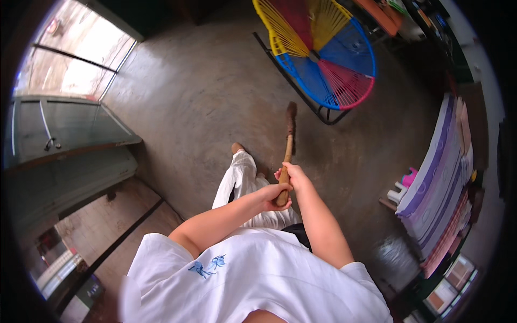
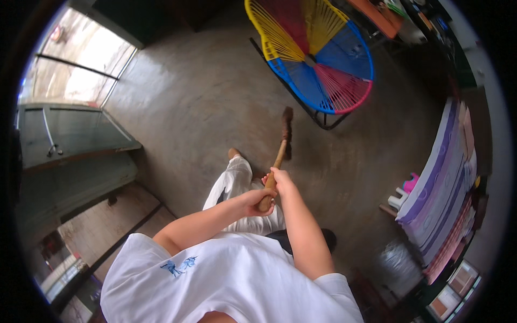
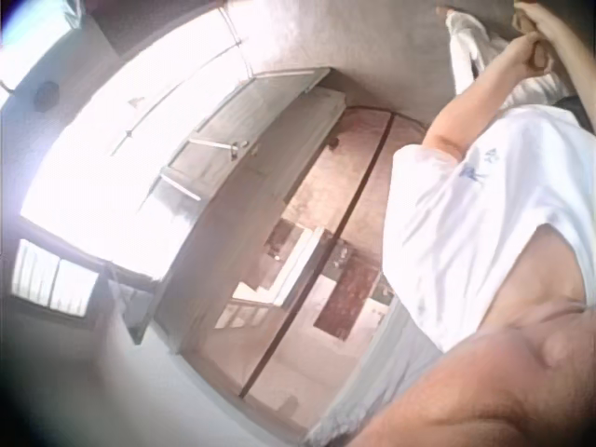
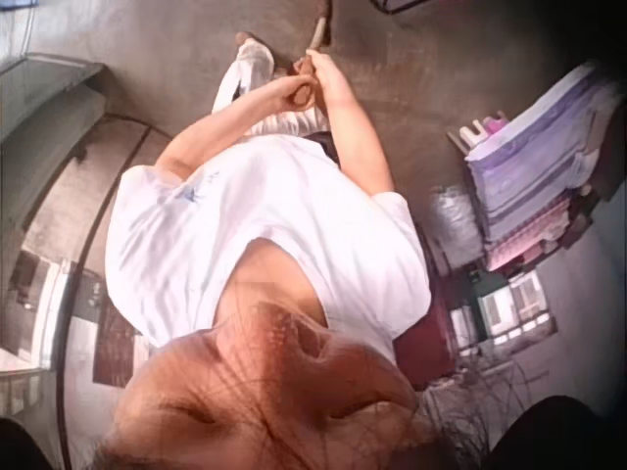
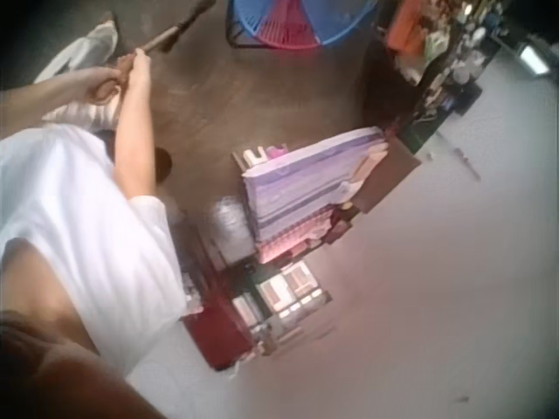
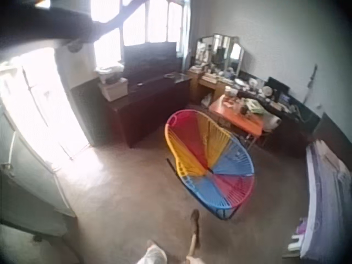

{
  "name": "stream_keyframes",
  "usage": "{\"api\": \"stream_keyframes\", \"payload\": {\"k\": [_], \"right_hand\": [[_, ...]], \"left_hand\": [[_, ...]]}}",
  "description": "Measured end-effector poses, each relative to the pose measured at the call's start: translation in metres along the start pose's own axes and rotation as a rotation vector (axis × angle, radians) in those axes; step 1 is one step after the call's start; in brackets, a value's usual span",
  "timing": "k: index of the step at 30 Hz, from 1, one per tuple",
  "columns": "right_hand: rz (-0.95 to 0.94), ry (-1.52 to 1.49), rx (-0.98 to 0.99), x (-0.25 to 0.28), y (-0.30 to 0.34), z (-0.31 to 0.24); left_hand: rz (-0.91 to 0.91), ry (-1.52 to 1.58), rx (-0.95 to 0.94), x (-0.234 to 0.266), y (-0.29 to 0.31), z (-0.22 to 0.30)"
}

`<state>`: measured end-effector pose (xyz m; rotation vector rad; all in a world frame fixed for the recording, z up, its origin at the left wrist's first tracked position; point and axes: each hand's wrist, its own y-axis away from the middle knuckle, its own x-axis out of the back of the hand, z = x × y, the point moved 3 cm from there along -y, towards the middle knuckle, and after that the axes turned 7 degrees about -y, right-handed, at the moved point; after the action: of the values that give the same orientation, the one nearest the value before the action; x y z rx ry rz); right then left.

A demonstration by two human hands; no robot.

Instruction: The person sweeps the concrete floor of a bedroom using a traditional straw broom. They move around furniture, including beds, a fan, and a rocking chair, sweeping debris across the floor.

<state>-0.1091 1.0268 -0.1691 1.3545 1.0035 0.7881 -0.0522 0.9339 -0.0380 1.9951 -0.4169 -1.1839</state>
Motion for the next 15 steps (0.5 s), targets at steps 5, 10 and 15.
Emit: {"api": "stream_keyframes", "payload": {"k": [5,10,15], "right_hand": [[0.014,-0.018,-0.018,0.029,-0.009,0.012],[0.029,0.048,0.021,0.044,-0.036,0.034],[-0.016,0.272,-0.172,0.013,-0.068,0.060]], "left_hand": [[0.111,-0.176,0.005,0.022,-0.053,0.021],[0.112,-0.335,0.073,0.049,-0.081,0.029],[0.061,-0.253,0.011,0.085,-0.060,0.037]]}}
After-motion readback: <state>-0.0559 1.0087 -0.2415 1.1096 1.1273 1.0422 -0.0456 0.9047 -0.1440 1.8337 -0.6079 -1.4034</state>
